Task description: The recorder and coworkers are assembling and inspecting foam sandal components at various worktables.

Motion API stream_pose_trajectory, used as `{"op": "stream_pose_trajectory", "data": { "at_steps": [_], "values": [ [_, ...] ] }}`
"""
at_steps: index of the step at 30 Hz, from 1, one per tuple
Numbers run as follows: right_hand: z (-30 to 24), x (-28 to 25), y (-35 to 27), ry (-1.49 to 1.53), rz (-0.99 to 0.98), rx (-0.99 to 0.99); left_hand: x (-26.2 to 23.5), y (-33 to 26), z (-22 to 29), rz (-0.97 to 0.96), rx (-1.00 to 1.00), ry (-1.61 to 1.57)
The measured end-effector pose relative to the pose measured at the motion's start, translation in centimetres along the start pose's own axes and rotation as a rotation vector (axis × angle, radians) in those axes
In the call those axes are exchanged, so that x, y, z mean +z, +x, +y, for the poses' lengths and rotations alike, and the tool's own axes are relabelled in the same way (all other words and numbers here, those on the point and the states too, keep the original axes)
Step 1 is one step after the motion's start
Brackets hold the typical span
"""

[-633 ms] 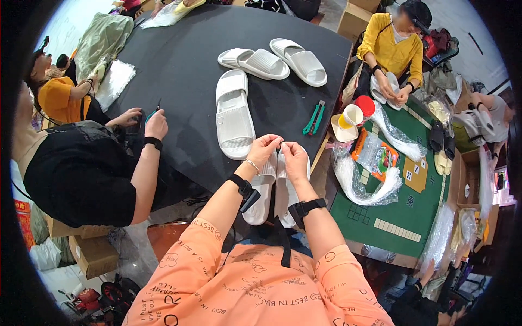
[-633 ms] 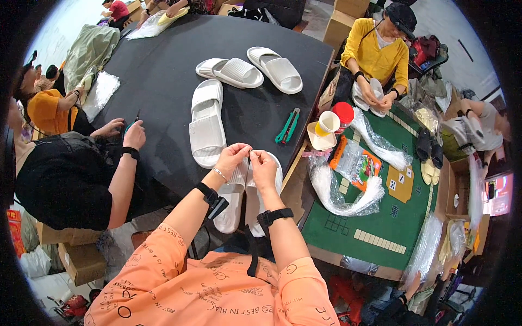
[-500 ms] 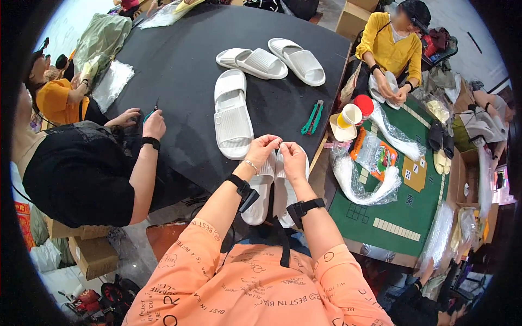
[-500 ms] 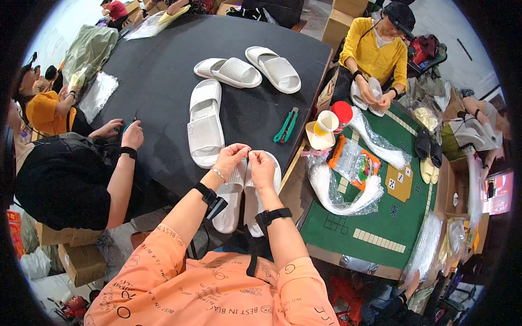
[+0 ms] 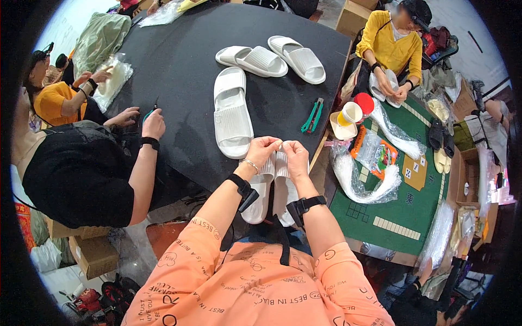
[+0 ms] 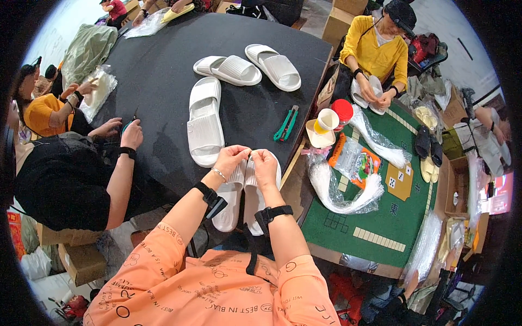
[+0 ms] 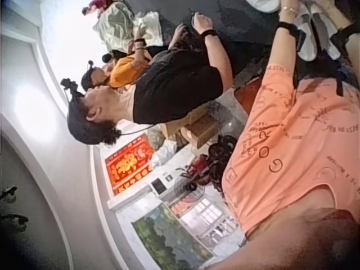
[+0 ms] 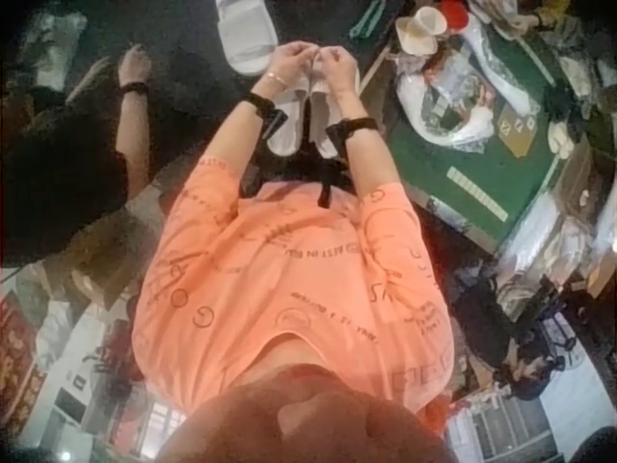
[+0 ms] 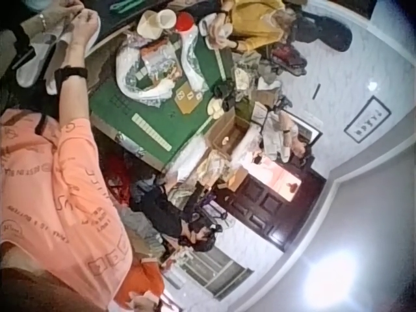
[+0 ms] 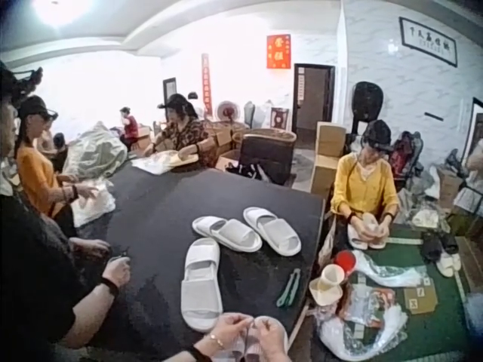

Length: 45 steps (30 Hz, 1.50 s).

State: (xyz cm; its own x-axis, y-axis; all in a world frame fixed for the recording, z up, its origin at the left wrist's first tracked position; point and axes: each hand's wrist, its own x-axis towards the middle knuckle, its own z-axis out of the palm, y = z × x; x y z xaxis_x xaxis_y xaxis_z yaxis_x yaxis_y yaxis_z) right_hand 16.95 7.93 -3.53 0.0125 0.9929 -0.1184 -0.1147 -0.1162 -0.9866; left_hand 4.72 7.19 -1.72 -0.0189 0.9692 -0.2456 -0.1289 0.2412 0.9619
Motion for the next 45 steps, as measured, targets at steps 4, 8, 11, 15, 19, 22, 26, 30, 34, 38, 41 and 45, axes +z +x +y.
{"op": "stream_pose_trajectory", "data": {
  "at_steps": [4,8,11,15,19,22,26,30,34,38,41,45],
  "values": [
    [-0.1,0.1,-0.1,0.000,-0.048,0.004,0.3,-0.4,0.2,0.030,-0.043,-0.176],
    [-0.4,0.0,-0.2,0.060,-0.046,0.026,0.2,-0.3,0.5,0.001,-0.072,-0.275],
    [-0.4,-0.1,-0.4,0.069,-0.081,0.056,-0.5,-0.1,0.2,-0.026,-0.081,-0.204],
    [-0.4,-0.6,-0.2,0.180,-0.066,0.131,-0.3,-0.2,0.3,-0.043,-0.113,-0.186],
    [-0.3,-0.7,-0.1,0.091,-0.109,0.125,-0.4,-0.4,0.0,-0.011,-0.113,-0.193],
    [-0.5,-0.4,-0.1,0.020,-0.150,0.096,-0.3,-0.4,0.1,0.015,-0.099,-0.253],
    [-0.7,-0.1,-0.4,0.072,-0.102,0.094,-0.1,-0.6,0.7,0.043,-0.105,-0.260],
    [-0.2,-0.4,-0.5,0.113,-0.108,0.086,0.1,-0.6,0.3,0.042,-0.091,-0.228],
    [0.1,-0.5,-0.5,0.138,-0.111,0.125,-0.3,-0.5,-0.3,0.000,-0.080,-0.218],
    [0.6,-0.5,-0.2,0.139,-0.118,0.135,-0.2,-0.6,-0.3,0.009,-0.093,-0.230],
    [0.8,-0.4,0.0,0.121,-0.112,0.124,-0.2,-0.5,-0.4,0.017,-0.067,-0.237],
    [0.1,-0.3,0.0,0.095,-0.111,0.093,0.1,-0.6,-0.4,0.044,-0.087,-0.262]
  ]
}}
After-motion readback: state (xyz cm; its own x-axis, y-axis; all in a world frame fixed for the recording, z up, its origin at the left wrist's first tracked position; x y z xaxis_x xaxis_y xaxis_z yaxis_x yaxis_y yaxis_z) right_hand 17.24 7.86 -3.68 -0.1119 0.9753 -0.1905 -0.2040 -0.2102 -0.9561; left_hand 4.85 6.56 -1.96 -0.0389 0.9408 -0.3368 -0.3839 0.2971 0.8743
